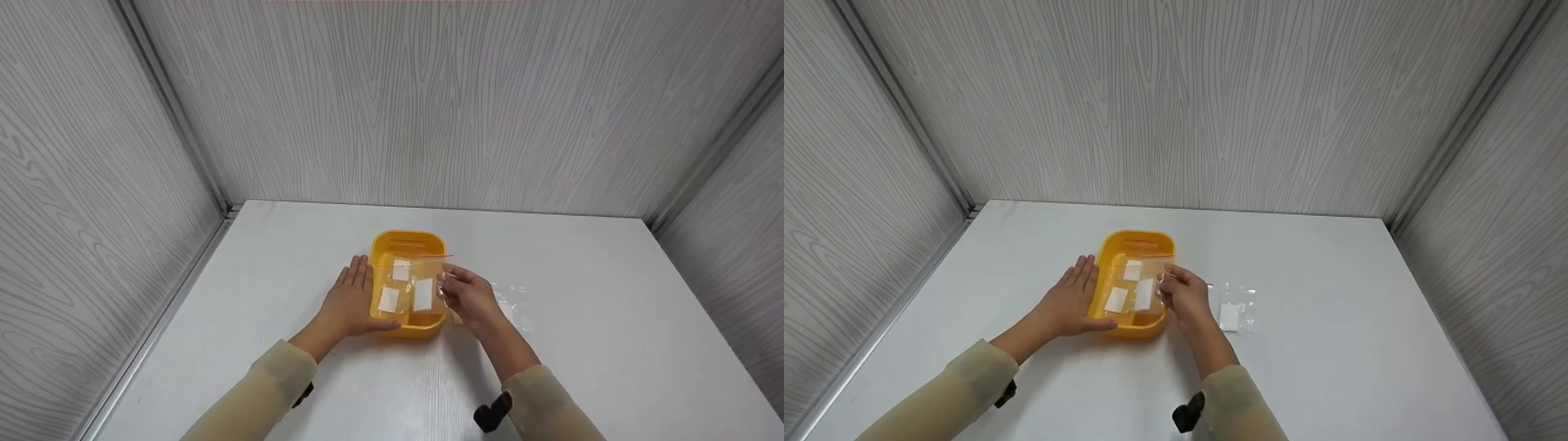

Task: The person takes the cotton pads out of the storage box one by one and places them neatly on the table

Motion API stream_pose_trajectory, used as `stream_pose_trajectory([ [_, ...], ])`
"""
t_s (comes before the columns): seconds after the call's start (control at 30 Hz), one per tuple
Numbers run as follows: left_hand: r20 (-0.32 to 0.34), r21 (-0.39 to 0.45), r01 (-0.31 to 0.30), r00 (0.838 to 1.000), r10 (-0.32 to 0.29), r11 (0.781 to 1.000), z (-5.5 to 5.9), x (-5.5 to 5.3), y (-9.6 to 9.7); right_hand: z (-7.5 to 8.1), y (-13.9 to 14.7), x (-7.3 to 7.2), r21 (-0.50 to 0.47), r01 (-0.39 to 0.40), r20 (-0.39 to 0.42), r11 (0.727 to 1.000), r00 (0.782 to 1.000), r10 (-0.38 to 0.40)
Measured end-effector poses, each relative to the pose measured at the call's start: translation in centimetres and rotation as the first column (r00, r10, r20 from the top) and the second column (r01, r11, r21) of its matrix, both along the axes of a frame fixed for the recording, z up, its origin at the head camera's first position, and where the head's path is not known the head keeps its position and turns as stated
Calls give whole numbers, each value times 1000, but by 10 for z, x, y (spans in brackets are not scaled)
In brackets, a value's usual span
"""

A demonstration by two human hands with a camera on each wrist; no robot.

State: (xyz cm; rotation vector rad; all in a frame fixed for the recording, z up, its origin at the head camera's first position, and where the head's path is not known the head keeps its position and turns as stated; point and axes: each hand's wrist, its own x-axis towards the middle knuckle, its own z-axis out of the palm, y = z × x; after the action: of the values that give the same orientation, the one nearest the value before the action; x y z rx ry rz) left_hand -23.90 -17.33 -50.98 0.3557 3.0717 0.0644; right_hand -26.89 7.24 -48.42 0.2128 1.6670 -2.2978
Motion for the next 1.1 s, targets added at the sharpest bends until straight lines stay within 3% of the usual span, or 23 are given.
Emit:
stream_pose_trajectory([
  [0.37, 4, 2, 9, 1000, -9, 1000, 1, -1, 1, 2, 12, -2, 46, 19, 30, 999, 999, -20],
  [0.77, -2, 14, 22, 1000, -22, 1000, -3, -3, 0, 1, 21, 0, -13, 26, 19, 1000, 999, -25],
  [1.1, 30, 9, 5, 1000, -6, 1000, 1, 0, 0, 3, 32, 0, -3, 40, 30, 999, 999, -40],
])
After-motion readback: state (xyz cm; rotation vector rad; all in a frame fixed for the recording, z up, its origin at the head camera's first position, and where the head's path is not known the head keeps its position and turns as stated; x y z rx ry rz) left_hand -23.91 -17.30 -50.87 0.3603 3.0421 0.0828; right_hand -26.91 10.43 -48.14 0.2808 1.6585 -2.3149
